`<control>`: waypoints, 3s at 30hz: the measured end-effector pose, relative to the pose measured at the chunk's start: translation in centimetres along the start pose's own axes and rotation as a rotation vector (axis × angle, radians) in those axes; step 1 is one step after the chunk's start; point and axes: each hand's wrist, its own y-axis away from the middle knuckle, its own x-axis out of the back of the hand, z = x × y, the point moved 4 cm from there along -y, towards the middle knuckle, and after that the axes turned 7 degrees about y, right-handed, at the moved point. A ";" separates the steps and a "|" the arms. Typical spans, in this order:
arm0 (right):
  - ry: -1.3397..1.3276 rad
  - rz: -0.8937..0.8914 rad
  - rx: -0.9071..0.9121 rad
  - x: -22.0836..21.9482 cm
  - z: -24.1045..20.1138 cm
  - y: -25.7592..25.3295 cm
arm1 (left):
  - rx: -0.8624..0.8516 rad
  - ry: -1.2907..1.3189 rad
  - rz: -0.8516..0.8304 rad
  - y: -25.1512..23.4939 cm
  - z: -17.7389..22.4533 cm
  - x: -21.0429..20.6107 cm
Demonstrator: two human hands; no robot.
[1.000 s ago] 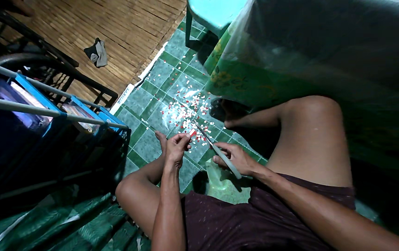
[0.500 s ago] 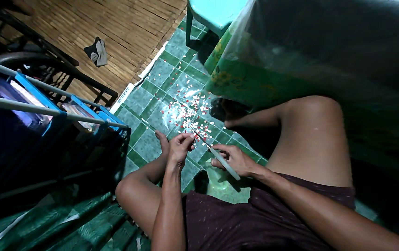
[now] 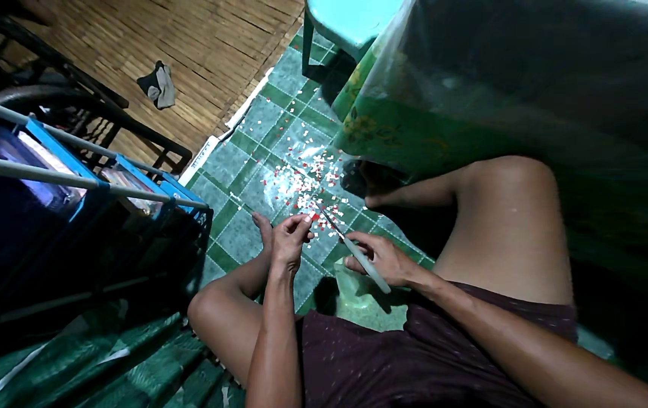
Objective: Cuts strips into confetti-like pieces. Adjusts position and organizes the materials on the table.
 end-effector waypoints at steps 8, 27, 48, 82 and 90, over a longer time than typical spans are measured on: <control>0.041 -0.017 0.027 -0.5 0.1 0.1 | -0.017 0.056 -0.035 0.3 0.2 -0.3; -0.052 0.018 0.026 0.0 -0.2 0.3 | -0.059 0.126 -0.031 0.1 0.1 -0.3; -0.091 0.008 0.011 -0.3 -0.1 0.3 | -0.067 0.170 -0.084 0.2 0.2 -0.7; 0.001 0.004 0.031 -0.4 -0.1 0.3 | 0.005 0.104 -0.025 0.3 0.2 -0.6; -0.009 0.001 0.018 -0.5 0.0 0.3 | 0.014 0.099 -0.071 0.4 0.0 -0.8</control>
